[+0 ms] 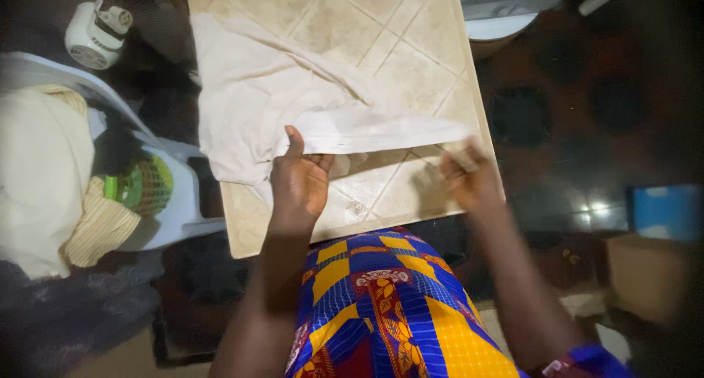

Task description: The person picks up a white cloth from a basket, spreads it flat on a table, and smooths the fabric with their hands.

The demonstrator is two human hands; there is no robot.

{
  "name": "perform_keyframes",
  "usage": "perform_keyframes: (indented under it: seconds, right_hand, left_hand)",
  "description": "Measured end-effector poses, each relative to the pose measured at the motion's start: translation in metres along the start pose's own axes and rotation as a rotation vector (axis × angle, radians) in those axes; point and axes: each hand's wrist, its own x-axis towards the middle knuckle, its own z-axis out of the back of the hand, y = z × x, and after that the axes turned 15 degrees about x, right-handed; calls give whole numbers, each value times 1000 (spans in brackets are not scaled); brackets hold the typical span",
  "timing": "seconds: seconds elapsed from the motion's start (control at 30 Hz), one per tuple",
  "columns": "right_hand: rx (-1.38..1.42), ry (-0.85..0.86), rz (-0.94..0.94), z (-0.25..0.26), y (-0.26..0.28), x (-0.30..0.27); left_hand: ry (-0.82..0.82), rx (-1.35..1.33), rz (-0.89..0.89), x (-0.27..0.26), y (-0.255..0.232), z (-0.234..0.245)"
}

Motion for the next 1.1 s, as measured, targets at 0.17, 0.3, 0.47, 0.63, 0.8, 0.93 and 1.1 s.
perform_keyframes:
  seconds: [0.17,0.3,0.47,0.63,0.8,0.93,1.1]
  right_hand:
    - [-330,317,-539,-12,-118,-42]
    - [-295,553,-520,-57,-150,-70]
    - [-185,468,-281,-84,-164,-50]
    - [-389,328,-83,-86,-165,-47]
    - [-278,299,39,-91,-150,-49]
    - [-182,345,25,-91,-135,-46]
    - [-151,260,52,-86,-132,-43]
  left_hand:
    - [49,-3,4,2,21,-11]
    - [67,4,59,-4,32,-12]
    - [113,-1,-11,-9,29,-14]
    - [16,60,-31,-16,19,-16]
    - [15,108,-56,-17,19,-19]
    - [-16,113,-62,-16,17,-19]
    - [-89,146,-3,-16,10,-21]
